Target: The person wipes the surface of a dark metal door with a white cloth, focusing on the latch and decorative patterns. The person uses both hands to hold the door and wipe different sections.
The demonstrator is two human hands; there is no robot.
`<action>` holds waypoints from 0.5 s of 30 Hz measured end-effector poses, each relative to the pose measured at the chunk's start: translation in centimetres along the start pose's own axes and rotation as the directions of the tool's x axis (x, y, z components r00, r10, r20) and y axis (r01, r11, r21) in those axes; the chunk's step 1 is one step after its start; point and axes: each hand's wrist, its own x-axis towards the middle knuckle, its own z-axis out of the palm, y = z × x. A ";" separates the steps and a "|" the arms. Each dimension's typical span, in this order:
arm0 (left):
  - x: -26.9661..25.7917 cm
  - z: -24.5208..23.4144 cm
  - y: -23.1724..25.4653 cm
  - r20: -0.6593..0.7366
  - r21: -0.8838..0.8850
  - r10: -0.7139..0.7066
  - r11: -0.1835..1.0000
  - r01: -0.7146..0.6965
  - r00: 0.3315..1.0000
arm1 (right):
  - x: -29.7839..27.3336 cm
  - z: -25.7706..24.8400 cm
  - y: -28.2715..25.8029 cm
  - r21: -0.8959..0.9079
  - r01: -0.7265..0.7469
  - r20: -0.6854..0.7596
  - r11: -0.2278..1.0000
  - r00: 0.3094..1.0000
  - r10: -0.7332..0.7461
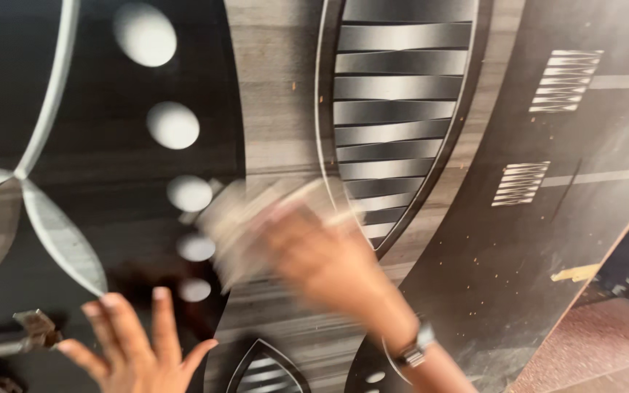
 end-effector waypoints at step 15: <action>1.4 -1.8 1.4 0.170 0.076 -0.164 0.985 0.153 0.972 | -0.4 4.0 -6.8 0.138 0.277 -0.068 0.951 0.961 -0.270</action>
